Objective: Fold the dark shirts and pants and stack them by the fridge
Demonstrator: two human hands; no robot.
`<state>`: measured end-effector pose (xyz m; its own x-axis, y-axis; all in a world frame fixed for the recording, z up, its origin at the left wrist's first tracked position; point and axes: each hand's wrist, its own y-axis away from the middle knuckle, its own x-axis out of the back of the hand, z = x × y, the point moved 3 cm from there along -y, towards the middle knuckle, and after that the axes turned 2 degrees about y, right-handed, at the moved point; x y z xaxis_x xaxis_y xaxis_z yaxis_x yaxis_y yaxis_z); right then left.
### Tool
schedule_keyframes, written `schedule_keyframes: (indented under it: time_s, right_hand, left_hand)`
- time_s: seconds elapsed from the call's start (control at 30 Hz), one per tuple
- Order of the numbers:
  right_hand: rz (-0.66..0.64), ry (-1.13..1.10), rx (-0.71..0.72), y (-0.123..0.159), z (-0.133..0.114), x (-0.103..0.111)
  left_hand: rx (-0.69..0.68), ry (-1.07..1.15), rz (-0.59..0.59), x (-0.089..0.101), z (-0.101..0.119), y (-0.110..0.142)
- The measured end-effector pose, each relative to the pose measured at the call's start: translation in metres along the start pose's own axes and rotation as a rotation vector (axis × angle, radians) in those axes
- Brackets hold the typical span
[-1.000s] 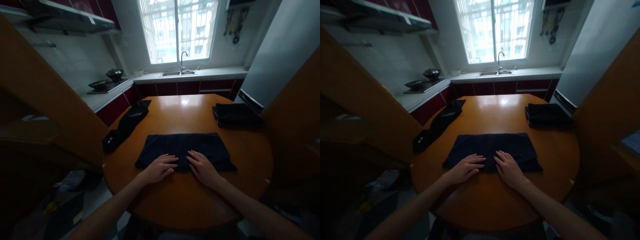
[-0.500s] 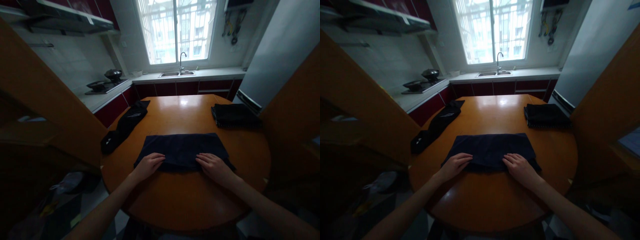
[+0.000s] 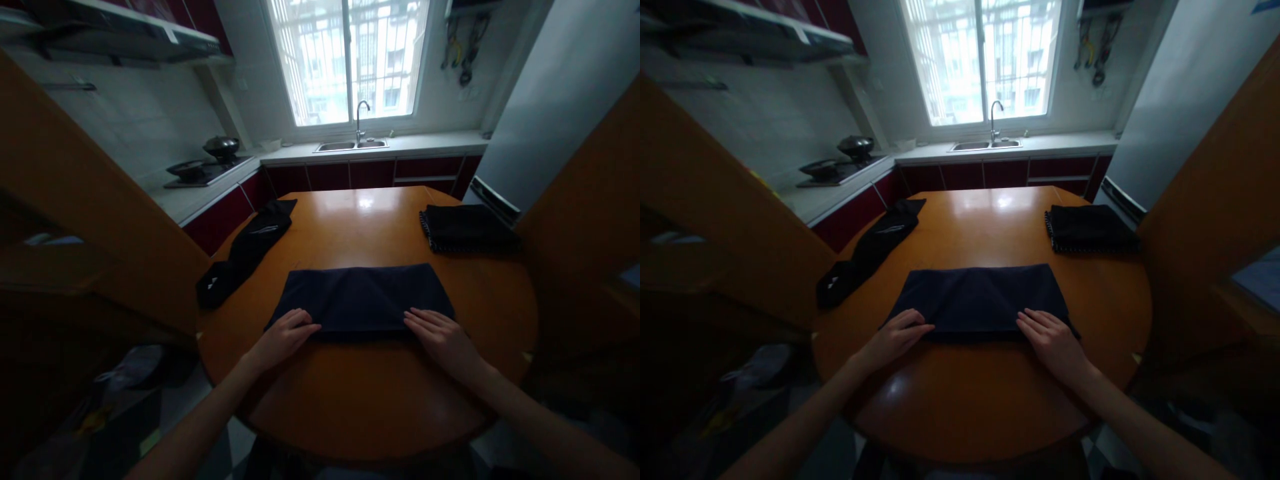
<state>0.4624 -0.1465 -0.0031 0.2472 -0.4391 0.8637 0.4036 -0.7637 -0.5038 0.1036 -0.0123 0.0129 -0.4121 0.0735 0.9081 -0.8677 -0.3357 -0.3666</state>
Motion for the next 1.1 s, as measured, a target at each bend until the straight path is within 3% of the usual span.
schedule_keyframes:
  time_s: [0.1, 0.27, 0.43, 0.57, 0.67, 0.77, 0.83, 0.93, 1.0, 1.1]
  right_hand:
    - [-0.037, 0.017, 0.021, 0.008, 0.0, -0.007]
    - [-0.043, 0.017, -0.022, 0.01, 0.004, -0.01]
    - [-0.048, 0.11, -0.15, 0.015, 0.02, -0.004]
    - [-0.056, 0.133, -0.163, 0.027, 0.031, -0.003]
    - [-0.048, 0.12, -0.138, 0.035, 0.031, 0.0]
    - [-0.063, 0.063, -0.14, 0.03, 0.029, 0.011]
    - [-0.067, 0.001, -0.184, 0.012, 0.029, 0.018]
    - [-0.028, -0.088, -0.272, -0.043, 0.029, 0.017]
    - [-0.021, -0.13, -0.301, -0.089, 0.026, 0.001]
    - [-0.122, -0.118, -0.355, -0.147, 0.018, -0.039]
  left_hand:
    - [0.008, -0.001, -0.017, 0.001, 0.001, -0.001]
    - [0.185, -0.091, -0.004, 0.01, -0.01, -0.003]
    - [0.178, -0.036, -0.006, 0.022, -0.023, 0.01]
    - [0.192, 0.042, -0.021, 0.023, -0.026, 0.022]
    - [0.186, 0.102, -0.103, 0.029, -0.023, 0.022]
    - [0.174, 0.179, -0.269, 0.045, -0.018, 0.009]
    - [0.194, 0.224, -0.314, 0.055, -0.015, -0.012]
    - [0.288, 0.169, -0.111, 0.049, -0.014, -0.067]
    - [0.301, 0.081, -0.007, 0.024, -0.013, -0.108]
    - [0.32, -0.055, -0.035, -0.031, -0.015, -0.153]
